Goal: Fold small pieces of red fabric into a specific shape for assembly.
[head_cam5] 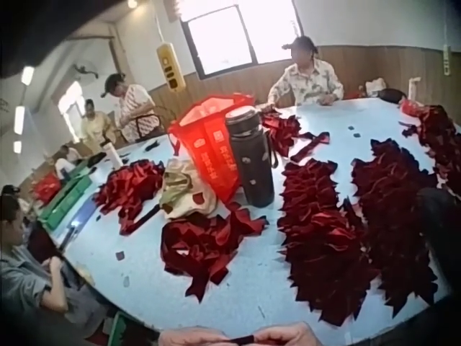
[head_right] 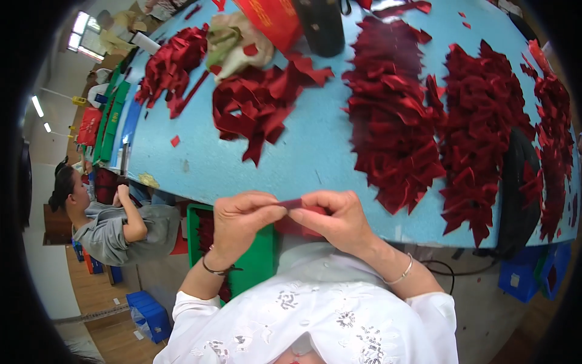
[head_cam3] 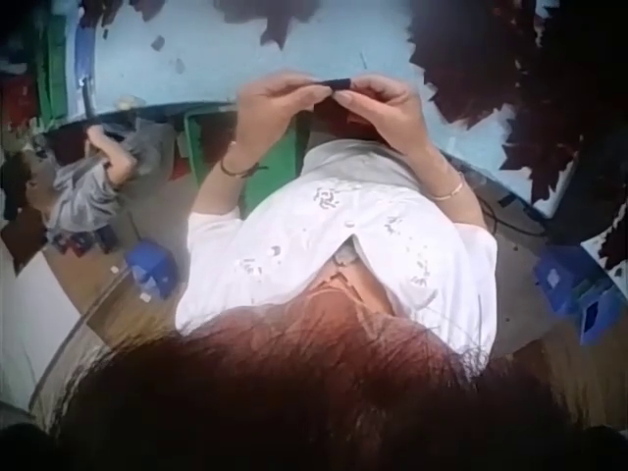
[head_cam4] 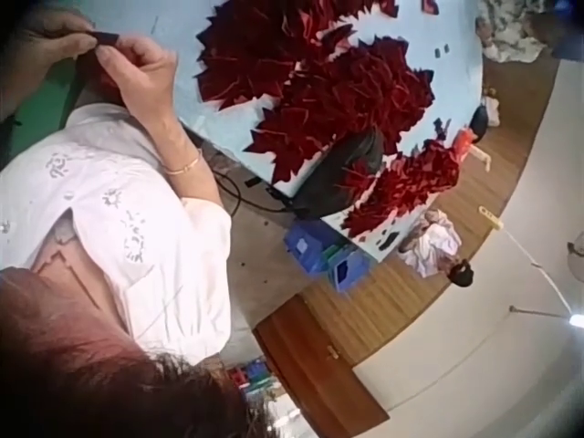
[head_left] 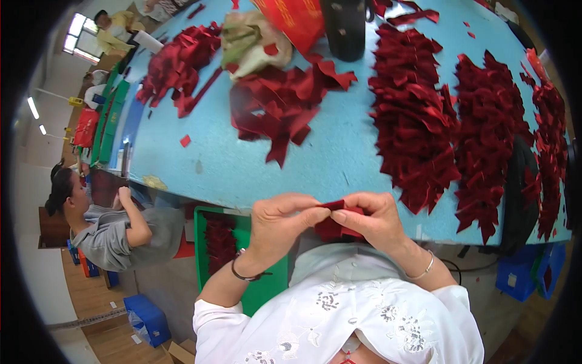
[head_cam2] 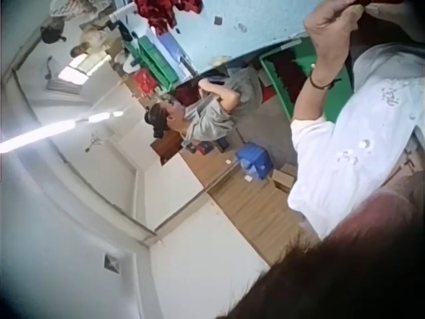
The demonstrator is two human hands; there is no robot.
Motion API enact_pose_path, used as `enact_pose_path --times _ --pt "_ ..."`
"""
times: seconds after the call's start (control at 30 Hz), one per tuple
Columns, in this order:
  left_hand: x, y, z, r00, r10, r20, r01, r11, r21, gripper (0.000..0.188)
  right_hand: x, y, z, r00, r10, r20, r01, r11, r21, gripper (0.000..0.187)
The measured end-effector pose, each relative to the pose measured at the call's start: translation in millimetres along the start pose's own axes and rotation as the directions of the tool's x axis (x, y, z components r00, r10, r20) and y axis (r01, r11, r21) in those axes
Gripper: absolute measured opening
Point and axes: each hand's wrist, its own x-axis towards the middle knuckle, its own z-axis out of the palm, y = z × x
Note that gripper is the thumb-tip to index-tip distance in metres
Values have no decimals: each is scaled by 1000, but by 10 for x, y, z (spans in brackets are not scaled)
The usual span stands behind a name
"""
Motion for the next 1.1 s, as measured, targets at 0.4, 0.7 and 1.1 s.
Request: enact_pose_path --times 0.4,0.7,1.1 --pt "-3 -405 43 917 -272 292 351 898 -266 23 -159 211 -12 997 28 -66 -17 987 160 8" --pt "154 -331 51 931 -209 298 298 909 -292 18 -26 193 6 994 13 -111 8 981 194 6" --pt "160 -417 -43 935 -159 316 255 922 -292 22 -12 134 112 995 14 -95 -2 992 123 7"
